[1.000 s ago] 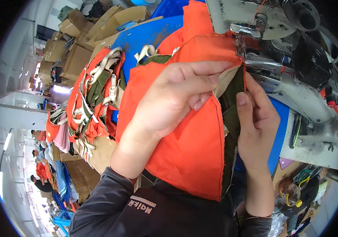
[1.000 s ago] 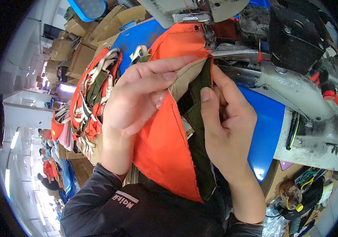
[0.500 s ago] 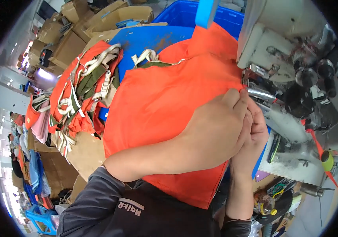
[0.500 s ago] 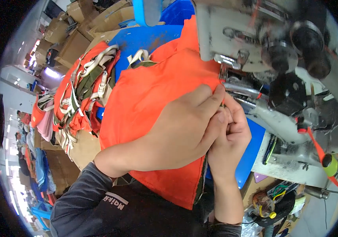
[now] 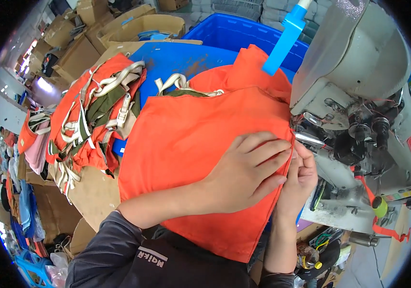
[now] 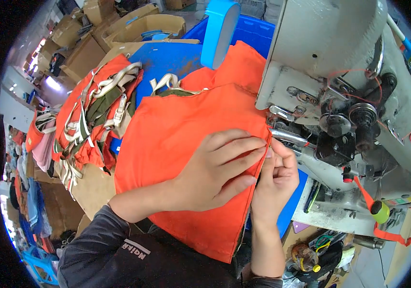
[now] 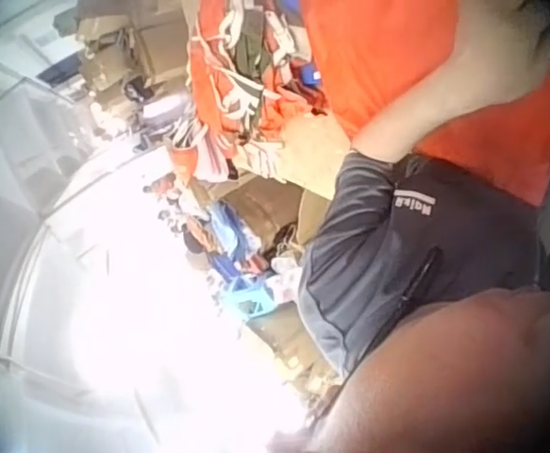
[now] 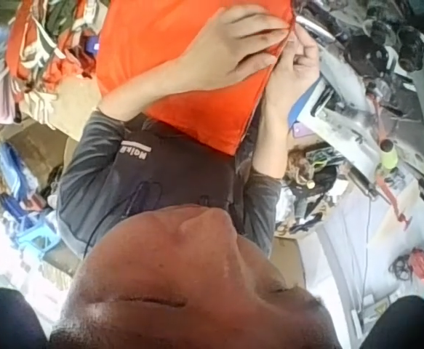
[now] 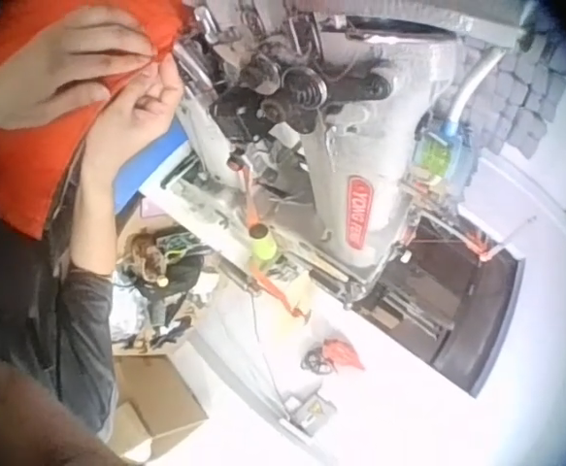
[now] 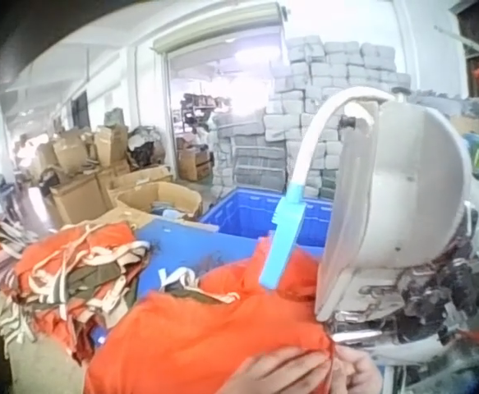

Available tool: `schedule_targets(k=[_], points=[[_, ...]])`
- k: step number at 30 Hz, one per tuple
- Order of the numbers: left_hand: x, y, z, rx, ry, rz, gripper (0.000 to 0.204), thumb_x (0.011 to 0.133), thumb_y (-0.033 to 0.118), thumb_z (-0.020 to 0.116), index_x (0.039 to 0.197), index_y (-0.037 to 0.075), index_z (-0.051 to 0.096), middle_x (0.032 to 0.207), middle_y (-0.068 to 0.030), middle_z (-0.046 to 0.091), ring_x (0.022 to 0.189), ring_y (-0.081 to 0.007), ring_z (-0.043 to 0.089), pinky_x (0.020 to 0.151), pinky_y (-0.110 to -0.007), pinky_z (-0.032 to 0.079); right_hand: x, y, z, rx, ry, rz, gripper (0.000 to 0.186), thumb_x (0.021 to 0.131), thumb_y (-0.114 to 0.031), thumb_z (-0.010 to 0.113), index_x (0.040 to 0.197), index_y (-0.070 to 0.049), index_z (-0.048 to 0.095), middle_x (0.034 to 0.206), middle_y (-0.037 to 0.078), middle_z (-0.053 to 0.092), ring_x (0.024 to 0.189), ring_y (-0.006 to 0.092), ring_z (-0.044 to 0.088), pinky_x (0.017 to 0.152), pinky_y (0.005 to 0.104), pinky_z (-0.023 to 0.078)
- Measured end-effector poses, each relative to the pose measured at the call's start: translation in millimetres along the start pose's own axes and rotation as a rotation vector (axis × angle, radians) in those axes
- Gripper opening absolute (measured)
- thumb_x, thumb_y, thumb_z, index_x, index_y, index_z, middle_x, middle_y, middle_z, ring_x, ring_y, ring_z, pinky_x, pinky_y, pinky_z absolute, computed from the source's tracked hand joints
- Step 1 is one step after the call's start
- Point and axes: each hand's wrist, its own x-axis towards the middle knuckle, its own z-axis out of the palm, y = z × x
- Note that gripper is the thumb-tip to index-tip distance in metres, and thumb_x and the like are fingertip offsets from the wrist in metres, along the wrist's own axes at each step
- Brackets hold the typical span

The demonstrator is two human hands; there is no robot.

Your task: Assembling and sewing life jacket components at an industrial sewing machine workstation.

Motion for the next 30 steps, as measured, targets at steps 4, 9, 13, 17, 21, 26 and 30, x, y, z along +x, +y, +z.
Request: schedule_targets(k=[4, 9, 13, 17, 21, 26, 30], points=[[4.9, -1.7, 1.8, 0.011, -0.036, -0.014, 0.047, 0.083, 0.02, 0.07, 0.125, 0.002, 0.059, 0.135, -0.0115, 0.053, 0.119, -0.0339, 0.05, 0.097, -0.046, 0.042, 4.4, -0.3, 0.0, -0.019, -0.003, -0.02, 0.011, 0.1, -0.003, 0.053, 0.107, 0.002, 0.059, 0.093, 0.008, 0.071, 0.079, 0.0036, 0.063, 0.066, 0.0165, 0.048], [5.8, -7.0, -4.7, 0.044, -0.087, 0.02, 0.052, 0.083, 0.021, 0.07, 0.129, 0.003, 0.057, 0.137, -0.0134, 0.051, 0.122, -0.0354, 0.049, 0.099, -0.047, 0.042, 4.8, 3.3, -0.2, -0.02, 0.025, -0.026, 0.009, 0.098, -0.001, 0.056, 0.106, 0.001, 0.058, 0.092, 0.007, 0.07, 0.076, 0.0022, 0.061, 0.062, 0.0154, 0.045], [-25.1, -6.0, -24.7, 0.124, -0.148, -0.057, 0.062, 0.084, 0.028, 0.07, 0.137, 0.003, 0.05, 0.14, -0.0178, 0.047, 0.127, -0.037, 0.046, 0.104, -0.049, 0.037, -1.4, -1.6, -2.7, -0.071, 0.008, 0.024, 0.017, 0.095, 0.004, 0.056, 0.112, 0.001, 0.055, 0.084, 0.0, 0.065, 0.071, 0.0011, 0.055, 0.061, 0.0164, 0.042], [-100.2, -38.3, -30.6, 0.425, -0.157, -0.51, 0.082, 0.085, 0.039, 0.067, 0.151, 0.007, 0.03, 0.151, -0.0225, 0.031, 0.143, -0.038, 0.025, 0.116, -0.056, 0.017, -16.2, 16.1, -20.1, -0.084, -0.096, 0.04, 0.018, 0.096, 0.004, 0.054, 0.113, 0.0, 0.055, 0.081, -0.003, 0.06, 0.07, 0.0003, 0.05, 0.062, 0.0162, 0.037], [-125.4, -98.4, -27.1, 0.29, -0.154, -0.624, 0.082, 0.087, 0.038, 0.065, 0.152, 0.006, 0.028, 0.153, -0.0233, 0.027, 0.144, -0.0396, 0.022, 0.117, -0.058, 0.013, -26.1, 0.8, -5.6, -0.032, -0.122, 0.085, 0.013, 0.1, -0.005, 0.055, 0.112, 0.0, 0.056, 0.082, -0.002, 0.062, 0.068, -0.0003, 0.05, 0.061, 0.0159, 0.037], [-80.7, -122.9, -39.6, 0.365, -0.409, -0.382, 0.083, 0.083, 0.041, 0.07, 0.147, 0.002, 0.035, 0.144, -0.0243, 0.039, 0.138, -0.0414, 0.033, 0.114, -0.056, 0.024, -26.3, 0.5, -1.5, 0.065, -0.05, 0.099, 0.012, 0.099, -0.004, 0.056, 0.11, 0.0, 0.056, 0.081, -0.002, 0.064, 0.069, -0.0004, 0.052, 0.061, 0.0158, 0.038], [-27.8, -29.1, -47.7, 0.097, -0.103, -0.228, 0.084, 0.073, 0.043, 0.079, 0.134, -0.004, 0.044, 0.119, -0.0228, 0.053, 0.115, -0.0407, 0.053, 0.094, -0.051, 0.044, -30.1, 5.3, -1.2, 0.012, -0.114, 0.094, 0.017, 0.097, 0.002, 0.055, 0.113, 0.001, 0.054, 0.088, 0.001, 0.064, 0.075, 0.001, 0.054, 0.063, 0.0168, 0.042]])
